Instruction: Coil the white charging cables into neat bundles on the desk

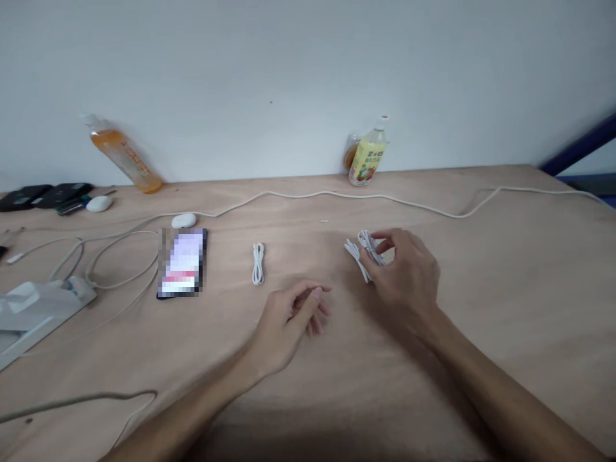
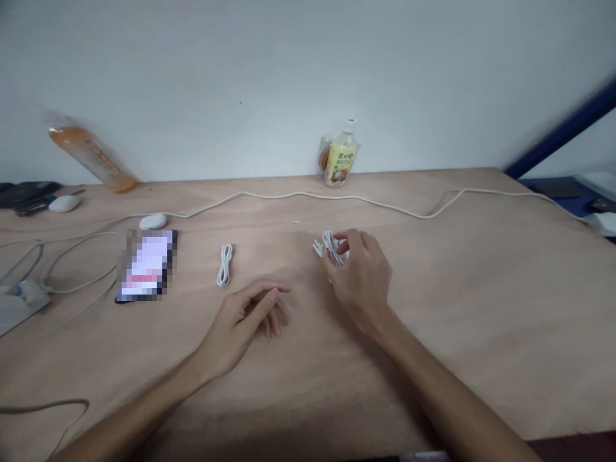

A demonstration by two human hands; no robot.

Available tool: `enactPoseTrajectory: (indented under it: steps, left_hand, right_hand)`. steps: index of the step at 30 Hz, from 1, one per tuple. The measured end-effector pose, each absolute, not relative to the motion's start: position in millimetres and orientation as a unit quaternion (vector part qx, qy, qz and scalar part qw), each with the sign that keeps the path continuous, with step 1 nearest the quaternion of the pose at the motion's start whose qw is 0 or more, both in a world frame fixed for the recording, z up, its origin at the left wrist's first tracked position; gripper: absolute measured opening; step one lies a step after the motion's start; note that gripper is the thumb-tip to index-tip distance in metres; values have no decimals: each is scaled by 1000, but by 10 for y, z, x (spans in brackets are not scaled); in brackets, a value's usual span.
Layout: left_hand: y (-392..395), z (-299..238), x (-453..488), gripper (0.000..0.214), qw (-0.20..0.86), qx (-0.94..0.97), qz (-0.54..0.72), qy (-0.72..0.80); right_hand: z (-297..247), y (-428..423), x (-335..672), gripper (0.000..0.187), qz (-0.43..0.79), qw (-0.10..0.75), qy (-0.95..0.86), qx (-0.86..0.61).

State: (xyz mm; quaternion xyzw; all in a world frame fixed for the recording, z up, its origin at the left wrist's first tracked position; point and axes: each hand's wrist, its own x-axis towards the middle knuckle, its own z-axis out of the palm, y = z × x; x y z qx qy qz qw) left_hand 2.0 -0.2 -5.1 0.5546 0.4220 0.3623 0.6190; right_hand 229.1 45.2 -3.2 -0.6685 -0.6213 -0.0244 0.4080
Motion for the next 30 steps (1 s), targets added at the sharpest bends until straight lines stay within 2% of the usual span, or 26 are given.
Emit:
enactPoseTrajectory:
  steps: [7, 14, 20, 26, 30]
  left_hand:
    - [69, 96, -57, 25, 430, 625, 403, 512]
    - [227, 160, -180, 20, 281, 581, 448, 618]
    - [383, 107, -301, 18, 139, 591, 394, 690]
    - [440, 109, -351, 29, 110, 621, 262, 730]
    - [457, 143, -361, 31, 153, 615, 208, 745]
  right_hand:
    - [-118, 459, 2204, 16, -78, 300, -635, -708]
    - [-117, 442, 2173, 14, -78, 291, -642, -705]
    - [-133, 430, 2153, 10, -108, 290, -639, -704]
    - [-159, 404, 2101, 12, -116, 303, -620, -715]
    - [-176, 401, 2101, 15, -128, 302, -633, -701]
